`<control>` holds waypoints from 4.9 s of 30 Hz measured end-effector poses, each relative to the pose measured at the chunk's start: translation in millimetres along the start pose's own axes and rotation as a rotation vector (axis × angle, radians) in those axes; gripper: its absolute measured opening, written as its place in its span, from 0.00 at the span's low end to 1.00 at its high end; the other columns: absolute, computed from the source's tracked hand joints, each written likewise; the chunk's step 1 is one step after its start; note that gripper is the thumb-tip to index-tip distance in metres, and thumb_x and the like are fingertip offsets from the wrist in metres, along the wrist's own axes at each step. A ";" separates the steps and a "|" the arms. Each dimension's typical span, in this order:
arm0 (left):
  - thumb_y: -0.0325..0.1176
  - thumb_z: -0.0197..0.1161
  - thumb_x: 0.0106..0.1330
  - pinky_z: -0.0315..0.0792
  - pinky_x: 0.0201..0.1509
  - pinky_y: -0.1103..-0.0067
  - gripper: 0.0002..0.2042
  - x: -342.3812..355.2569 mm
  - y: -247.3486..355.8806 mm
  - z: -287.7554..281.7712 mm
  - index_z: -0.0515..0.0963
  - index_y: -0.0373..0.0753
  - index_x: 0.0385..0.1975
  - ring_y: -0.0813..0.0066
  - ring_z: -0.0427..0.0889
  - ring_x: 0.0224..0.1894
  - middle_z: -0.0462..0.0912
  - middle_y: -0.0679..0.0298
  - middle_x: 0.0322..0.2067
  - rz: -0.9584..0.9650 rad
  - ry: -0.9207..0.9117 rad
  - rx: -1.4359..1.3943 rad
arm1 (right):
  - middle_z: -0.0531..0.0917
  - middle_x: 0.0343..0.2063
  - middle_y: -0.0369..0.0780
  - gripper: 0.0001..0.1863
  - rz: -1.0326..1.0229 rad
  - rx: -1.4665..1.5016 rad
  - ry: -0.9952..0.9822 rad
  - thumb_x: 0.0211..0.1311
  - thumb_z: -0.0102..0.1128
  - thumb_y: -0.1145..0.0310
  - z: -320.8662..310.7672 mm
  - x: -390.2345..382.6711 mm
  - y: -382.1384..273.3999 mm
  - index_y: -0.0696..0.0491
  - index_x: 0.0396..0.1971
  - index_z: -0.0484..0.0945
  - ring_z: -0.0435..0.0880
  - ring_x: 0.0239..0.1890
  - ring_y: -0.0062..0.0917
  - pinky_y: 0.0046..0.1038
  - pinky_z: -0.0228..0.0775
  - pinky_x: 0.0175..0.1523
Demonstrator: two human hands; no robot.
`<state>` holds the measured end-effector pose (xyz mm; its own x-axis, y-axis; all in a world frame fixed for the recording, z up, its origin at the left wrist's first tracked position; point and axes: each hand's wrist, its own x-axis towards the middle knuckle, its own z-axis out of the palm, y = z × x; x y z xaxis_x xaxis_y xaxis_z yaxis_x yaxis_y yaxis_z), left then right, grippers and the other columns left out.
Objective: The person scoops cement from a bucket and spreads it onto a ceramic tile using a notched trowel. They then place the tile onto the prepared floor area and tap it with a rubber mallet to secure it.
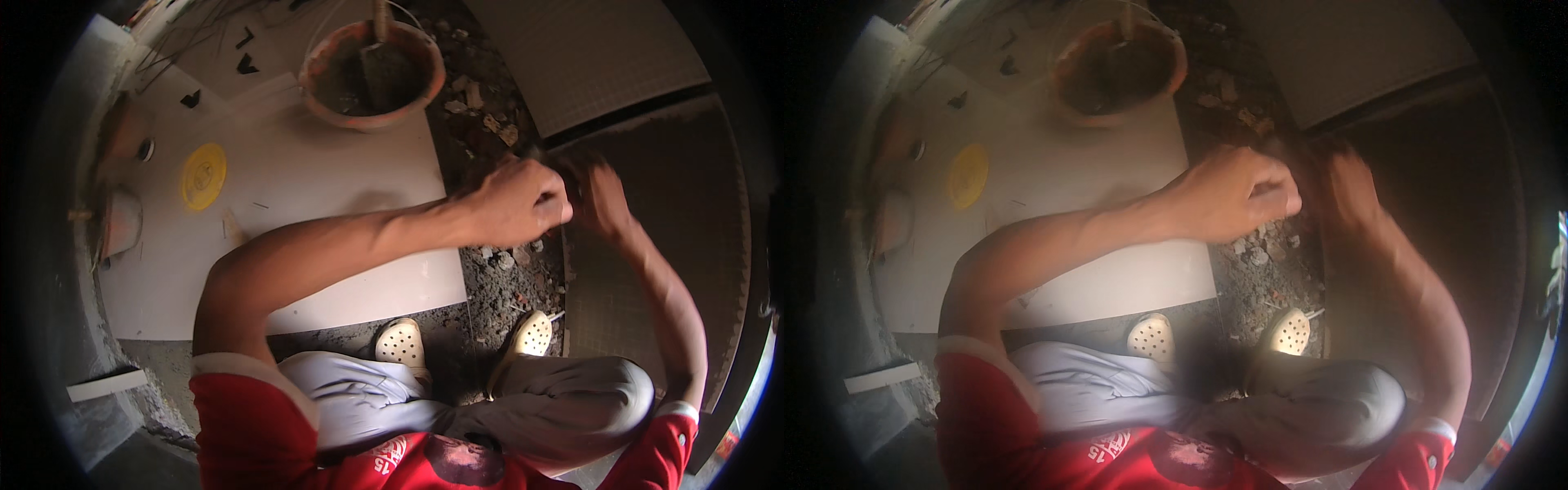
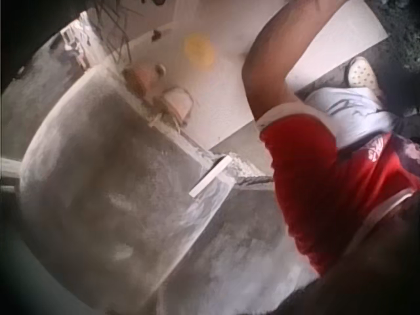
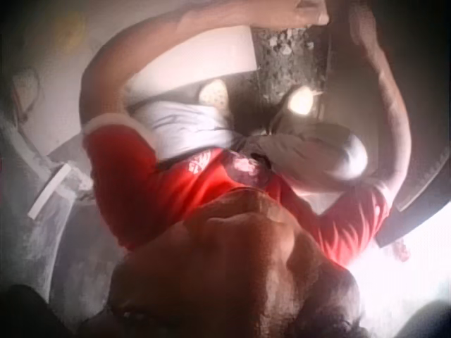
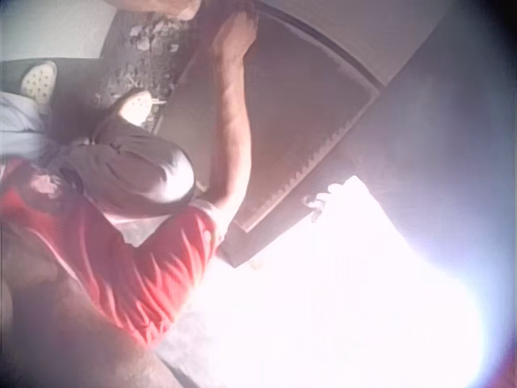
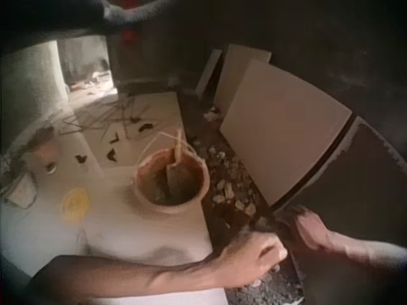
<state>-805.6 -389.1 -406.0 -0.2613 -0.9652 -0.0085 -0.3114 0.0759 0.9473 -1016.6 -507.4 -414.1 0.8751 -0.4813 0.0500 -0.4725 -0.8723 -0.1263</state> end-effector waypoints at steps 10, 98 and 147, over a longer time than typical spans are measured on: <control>0.34 0.65 0.71 0.77 0.41 0.73 0.09 -177.2 35.5 -80.1 0.84 0.36 0.44 0.69 0.86 0.36 0.88 0.58 0.37 -0.337 0.288 0.053 | 0.86 0.44 0.52 0.20 -0.102 -0.099 -0.095 0.62 0.63 0.66 -8.9 240.3 -69.0 0.56 0.54 0.80 0.87 0.47 0.46 0.43 0.81 0.53; 0.34 0.64 0.70 0.74 0.60 0.70 0.19 324.7 181.6 49.2 0.77 0.33 0.58 0.65 0.81 0.55 0.82 0.57 0.55 -0.274 0.216 -0.051 | 0.81 0.38 0.33 0.13 1.745 0.692 0.711 0.78 0.56 0.62 -215.3 -461.3 -70.1 0.57 0.46 0.81 0.78 0.41 0.18 0.25 0.69 0.54; 0.35 0.75 0.60 0.75 0.41 0.77 0.24 182.6 243.7 -46.4 0.76 0.34 0.54 0.73 0.80 0.40 0.83 0.59 0.43 -0.795 0.567 -0.018 | 0.86 0.45 0.47 0.32 2.401 1.322 -0.354 0.76 0.56 0.48 -343.1 -403.7 -156.2 0.69 0.54 0.79 0.84 0.45 0.28 0.29 0.75 0.50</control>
<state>-886.8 -558.4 -161.8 0.4987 -0.7107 -0.4962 -0.1911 -0.6485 0.7369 -1332.0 -206.7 -74.7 -0.4342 0.1320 -0.8911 0.0362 0.9910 0.1291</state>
